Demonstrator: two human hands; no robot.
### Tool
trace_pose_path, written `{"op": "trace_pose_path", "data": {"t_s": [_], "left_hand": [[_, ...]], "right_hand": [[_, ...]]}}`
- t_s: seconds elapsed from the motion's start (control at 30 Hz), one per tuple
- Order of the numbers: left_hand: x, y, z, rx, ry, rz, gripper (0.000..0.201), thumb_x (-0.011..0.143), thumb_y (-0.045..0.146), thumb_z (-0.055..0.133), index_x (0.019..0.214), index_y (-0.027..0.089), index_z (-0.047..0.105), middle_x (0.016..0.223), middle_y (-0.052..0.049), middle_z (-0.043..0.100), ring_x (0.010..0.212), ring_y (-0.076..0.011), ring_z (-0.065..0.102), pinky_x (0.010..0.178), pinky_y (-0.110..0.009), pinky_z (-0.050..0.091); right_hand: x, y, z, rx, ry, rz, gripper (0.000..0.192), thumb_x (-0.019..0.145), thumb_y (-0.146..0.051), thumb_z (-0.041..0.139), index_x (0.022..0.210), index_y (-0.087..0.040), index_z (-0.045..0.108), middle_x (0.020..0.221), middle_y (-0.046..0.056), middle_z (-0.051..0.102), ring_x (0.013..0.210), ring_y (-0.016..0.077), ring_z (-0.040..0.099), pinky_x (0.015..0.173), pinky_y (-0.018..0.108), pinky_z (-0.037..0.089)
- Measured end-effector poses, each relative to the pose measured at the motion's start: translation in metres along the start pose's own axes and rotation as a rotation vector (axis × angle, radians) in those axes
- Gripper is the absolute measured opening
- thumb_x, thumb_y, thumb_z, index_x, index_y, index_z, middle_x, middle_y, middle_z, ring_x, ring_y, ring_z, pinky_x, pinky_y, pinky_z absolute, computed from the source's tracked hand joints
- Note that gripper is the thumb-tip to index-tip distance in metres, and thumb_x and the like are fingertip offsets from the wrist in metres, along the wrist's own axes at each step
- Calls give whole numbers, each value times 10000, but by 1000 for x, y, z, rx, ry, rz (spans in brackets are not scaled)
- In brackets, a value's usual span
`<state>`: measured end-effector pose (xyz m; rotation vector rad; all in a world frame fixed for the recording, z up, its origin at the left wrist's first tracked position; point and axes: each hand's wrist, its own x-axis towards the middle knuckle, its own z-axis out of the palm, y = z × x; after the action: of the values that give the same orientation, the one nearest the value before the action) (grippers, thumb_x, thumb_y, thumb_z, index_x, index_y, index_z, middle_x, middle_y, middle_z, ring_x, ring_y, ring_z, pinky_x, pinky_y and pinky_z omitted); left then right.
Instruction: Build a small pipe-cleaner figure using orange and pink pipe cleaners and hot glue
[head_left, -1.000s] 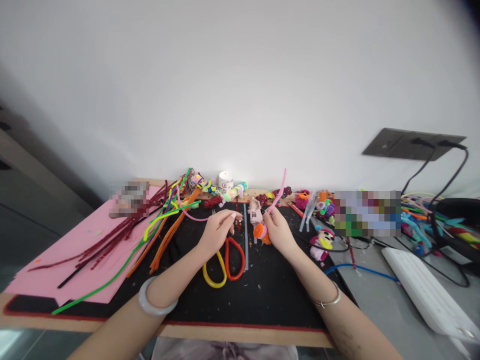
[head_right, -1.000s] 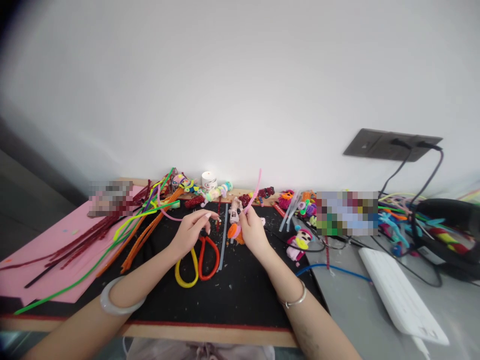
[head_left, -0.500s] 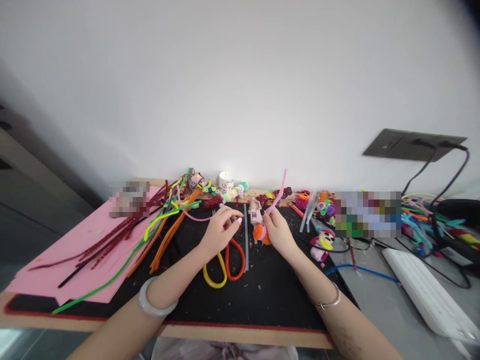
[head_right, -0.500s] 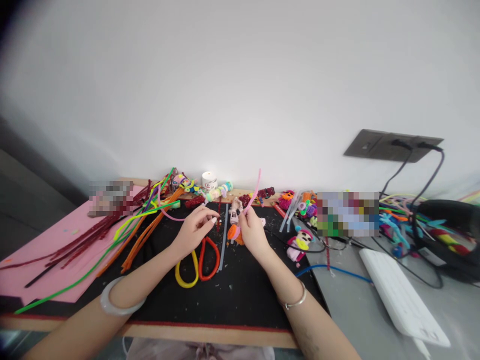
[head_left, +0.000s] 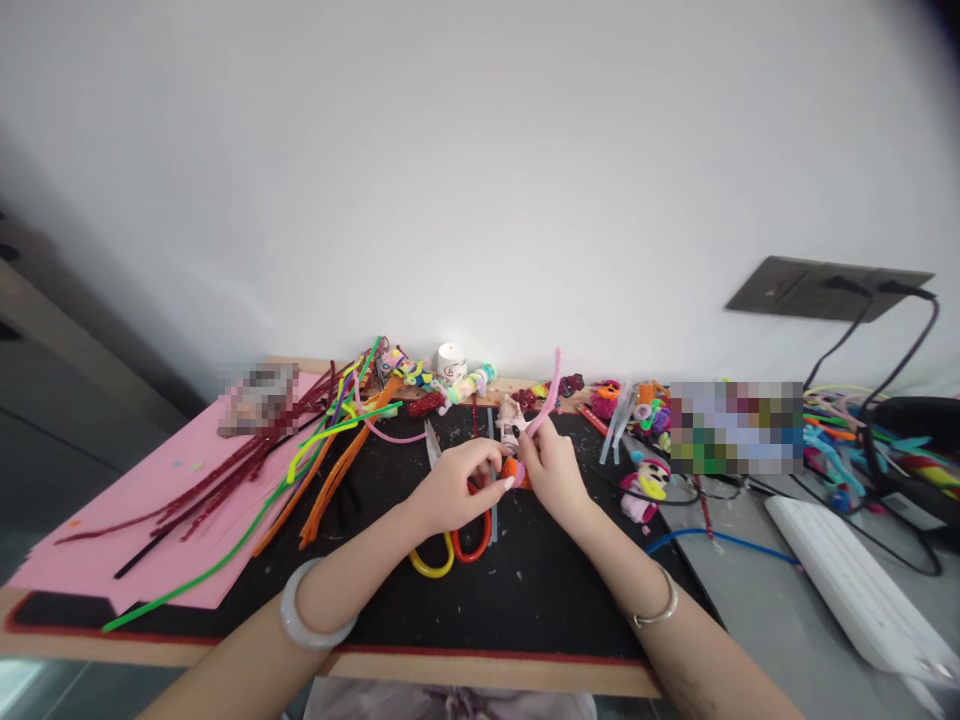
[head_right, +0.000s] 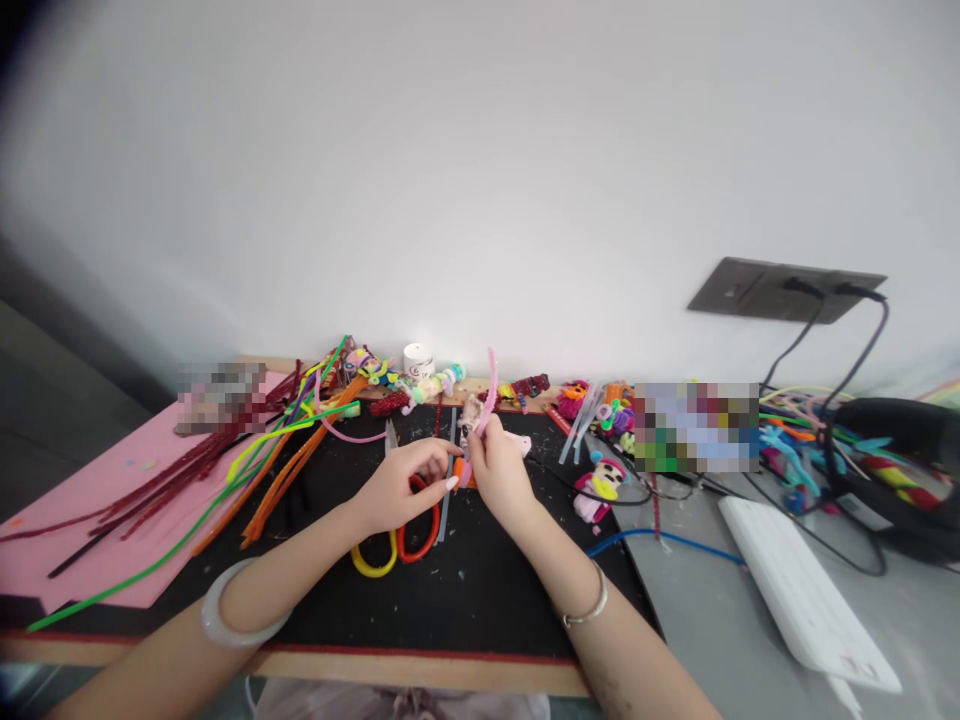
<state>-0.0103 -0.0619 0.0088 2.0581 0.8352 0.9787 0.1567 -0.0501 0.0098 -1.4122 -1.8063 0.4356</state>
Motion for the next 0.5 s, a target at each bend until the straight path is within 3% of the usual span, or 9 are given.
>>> {"op": "trace_pose_path", "data": {"t_s": [0.2,0.5], "left_hand": [[0,2,2,2,-25,24,70,763,185,539,714,166,492,1032,-87,558,742,-121,564,635,-237,485],[2,-2,6,21,-25,-14,91,778,179,518,695,164,483,751,-20,553,621,-99,486,586,-221,434]], "right_hand": [[-3,-2,2,-101,1,-38,126,859,-277,403,751,-211,408,548,-33,476,458,133,460,475,232,316],[-6,1,2,-175,33,-125,162,870,-267,392,717,-214,392,634,3,505,538,149,485,534,251,346]]}}
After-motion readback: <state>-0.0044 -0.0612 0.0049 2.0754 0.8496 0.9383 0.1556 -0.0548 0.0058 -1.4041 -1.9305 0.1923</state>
